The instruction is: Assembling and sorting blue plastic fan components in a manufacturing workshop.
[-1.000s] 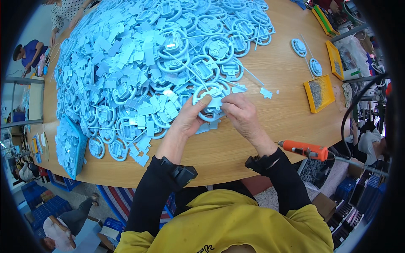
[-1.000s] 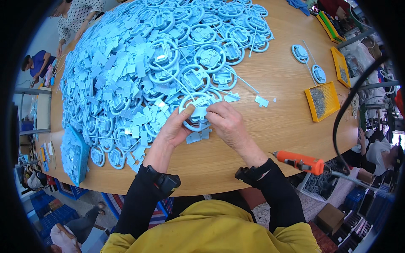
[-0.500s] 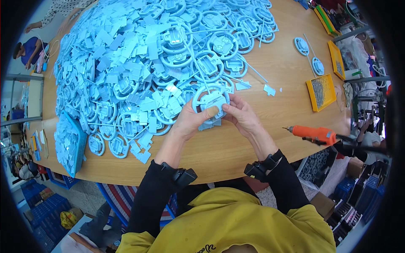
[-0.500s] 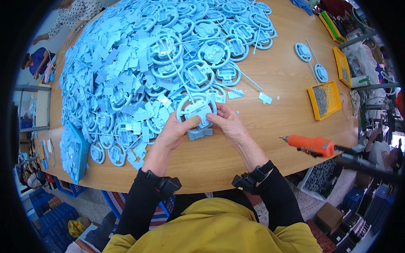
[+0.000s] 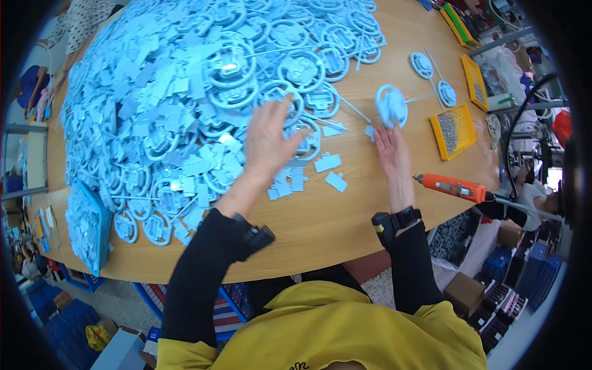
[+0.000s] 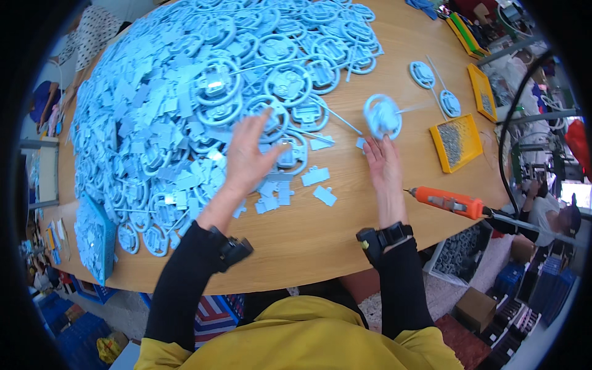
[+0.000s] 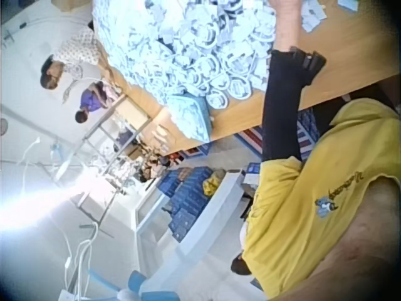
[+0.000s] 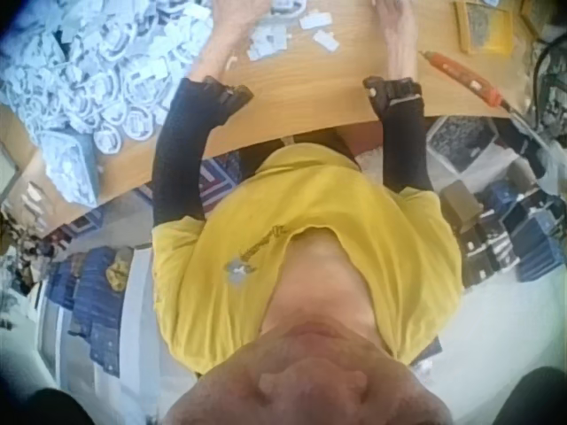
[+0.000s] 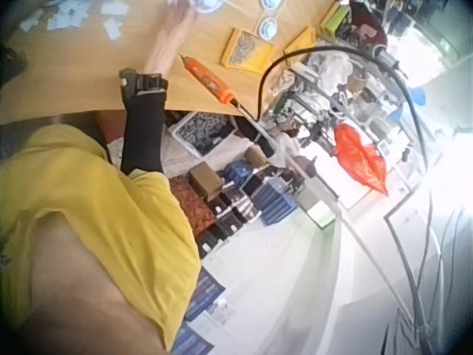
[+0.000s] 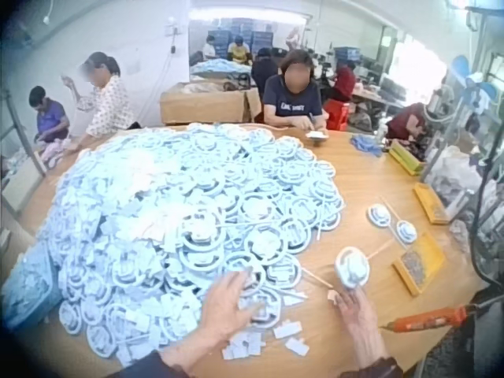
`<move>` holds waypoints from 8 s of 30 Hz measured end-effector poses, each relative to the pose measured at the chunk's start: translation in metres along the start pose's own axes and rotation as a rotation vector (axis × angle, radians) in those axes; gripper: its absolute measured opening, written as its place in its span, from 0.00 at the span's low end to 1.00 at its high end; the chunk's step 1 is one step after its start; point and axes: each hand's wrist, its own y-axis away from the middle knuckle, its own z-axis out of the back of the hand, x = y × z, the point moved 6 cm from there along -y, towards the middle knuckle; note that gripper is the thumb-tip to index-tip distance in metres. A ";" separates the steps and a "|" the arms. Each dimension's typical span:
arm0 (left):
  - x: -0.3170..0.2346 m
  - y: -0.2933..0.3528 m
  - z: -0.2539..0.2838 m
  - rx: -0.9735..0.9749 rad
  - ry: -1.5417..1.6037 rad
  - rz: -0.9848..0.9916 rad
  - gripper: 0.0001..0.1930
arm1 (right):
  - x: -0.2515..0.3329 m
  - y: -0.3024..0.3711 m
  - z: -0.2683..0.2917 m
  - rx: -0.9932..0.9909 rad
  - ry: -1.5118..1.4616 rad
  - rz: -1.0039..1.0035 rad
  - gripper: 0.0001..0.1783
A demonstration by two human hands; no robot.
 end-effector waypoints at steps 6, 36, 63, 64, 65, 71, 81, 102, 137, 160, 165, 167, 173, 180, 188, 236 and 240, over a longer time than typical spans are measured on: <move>0.007 -0.054 -0.007 0.209 -0.492 -0.028 0.44 | 0.030 -0.005 0.000 0.002 1.535 0.514 0.17; -0.013 0.045 0.057 -0.087 -0.029 -0.082 0.47 | -0.030 0.092 -0.185 0.470 0.613 0.084 0.07; -0.024 0.041 0.104 -0.076 0.094 -0.176 0.55 | -0.055 0.122 -0.227 0.743 0.758 -0.151 0.41; -0.022 0.040 0.107 -0.085 0.079 -0.165 0.54 | -0.055 0.120 -0.224 0.743 0.797 -0.093 0.41; -0.016 0.033 0.114 -0.100 0.061 -0.173 0.54 | -0.054 0.116 -0.225 0.762 0.788 -0.079 0.41; 0.030 0.037 0.065 0.378 0.704 0.575 0.31 | -0.049 0.114 -0.221 0.884 0.841 0.105 0.38; 0.016 -0.076 0.088 0.039 -0.186 -0.225 0.36 | -0.024 0.012 -0.073 0.144 0.458 -0.136 0.23; 0.045 0.026 0.153 -0.255 1.596 0.378 0.40 | -0.041 0.040 -0.116 0.446 1.876 0.646 0.17; 0.020 0.078 0.115 -0.403 0.848 0.324 0.25 | -0.085 0.128 -0.250 0.417 0.551 -0.062 0.12; 0.013 0.025 0.070 -0.230 -0.349 -0.120 0.41 | -0.026 0.054 -0.042 -0.035 0.219 -0.206 0.18; 0.026 -0.024 0.070 -0.010 -0.678 -0.149 0.35 | -0.035 0.112 -0.061 0.464 1.849 0.377 0.26; 0.044 -0.036 0.085 0.044 -0.709 -0.037 0.33 | -0.040 0.135 -0.084 0.437 1.771 0.472 0.30; 0.037 -0.018 0.127 -0.287 0.234 0.026 0.20 | -0.038 0.106 -0.017 0.264 1.382 0.210 0.21; 0.070 0.105 0.183 -0.509 1.068 0.374 0.19 | 0.014 -0.017 -0.025 -0.004 0.774 0.245 0.08; 0.054 0.137 0.153 -0.904 1.840 0.378 0.19 | -0.100 0.135 -0.245 0.559 0.309 -0.409 0.07; 0.038 0.149 0.108 -0.578 0.895 0.553 0.19 | -0.126 0.185 -0.240 0.518 0.379 -0.559 0.16; 0.024 0.130 0.080 -0.439 0.936 0.610 0.20 | -0.116 0.169 -0.202 0.401 0.344 -0.511 0.17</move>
